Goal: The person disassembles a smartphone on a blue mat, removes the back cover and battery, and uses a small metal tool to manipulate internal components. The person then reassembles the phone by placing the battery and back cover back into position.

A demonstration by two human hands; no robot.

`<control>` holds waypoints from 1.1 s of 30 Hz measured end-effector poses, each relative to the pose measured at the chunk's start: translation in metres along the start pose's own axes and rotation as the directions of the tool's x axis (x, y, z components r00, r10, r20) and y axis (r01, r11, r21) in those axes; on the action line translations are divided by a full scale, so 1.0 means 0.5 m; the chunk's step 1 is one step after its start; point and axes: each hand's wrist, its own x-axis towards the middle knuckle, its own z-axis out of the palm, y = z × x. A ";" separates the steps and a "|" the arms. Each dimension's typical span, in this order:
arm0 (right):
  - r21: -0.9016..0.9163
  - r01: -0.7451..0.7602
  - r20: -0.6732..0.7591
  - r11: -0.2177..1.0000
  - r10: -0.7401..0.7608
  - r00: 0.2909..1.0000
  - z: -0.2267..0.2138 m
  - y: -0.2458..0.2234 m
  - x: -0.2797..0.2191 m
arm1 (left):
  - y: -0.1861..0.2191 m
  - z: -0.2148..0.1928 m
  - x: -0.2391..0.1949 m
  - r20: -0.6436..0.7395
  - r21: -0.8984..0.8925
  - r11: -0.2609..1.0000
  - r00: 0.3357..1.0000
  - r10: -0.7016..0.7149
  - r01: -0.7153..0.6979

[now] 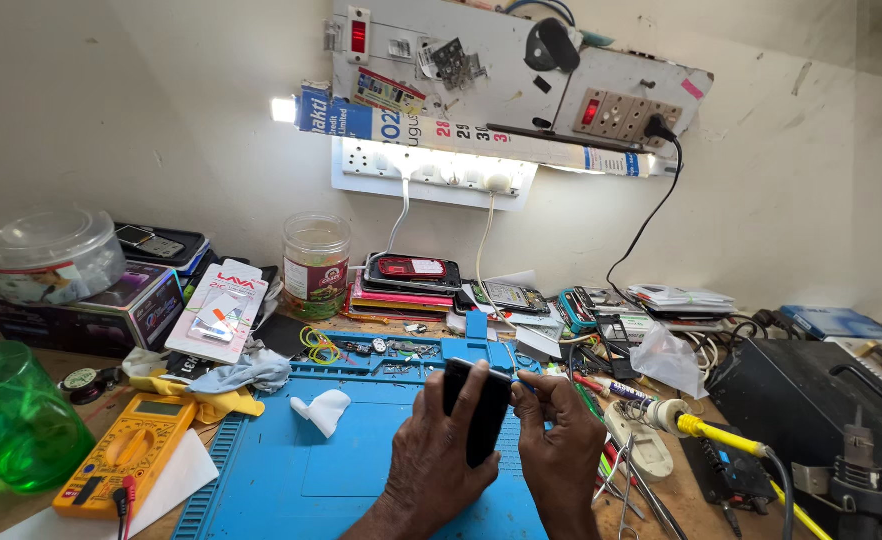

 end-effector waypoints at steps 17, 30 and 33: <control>-0.279 -0.175 0.262 0.944 0.250 0.932 -0.069 0.028 0.098 | -0.052 -0.010 -0.010 -0.142 -0.264 0.964 0.988 -0.055 0.016; -0.113 -0.316 0.628 0.942 0.314 0.712 0.035 0.110 -0.079 | -0.181 -0.028 -0.041 0.460 -0.868 0.165 0.884 -0.087 0.468; -0.052 -0.544 0.751 0.837 0.392 0.531 0.055 0.054 -0.089 | -0.183 -0.030 -0.047 0.474 -0.864 0.143 0.875 -0.097 0.483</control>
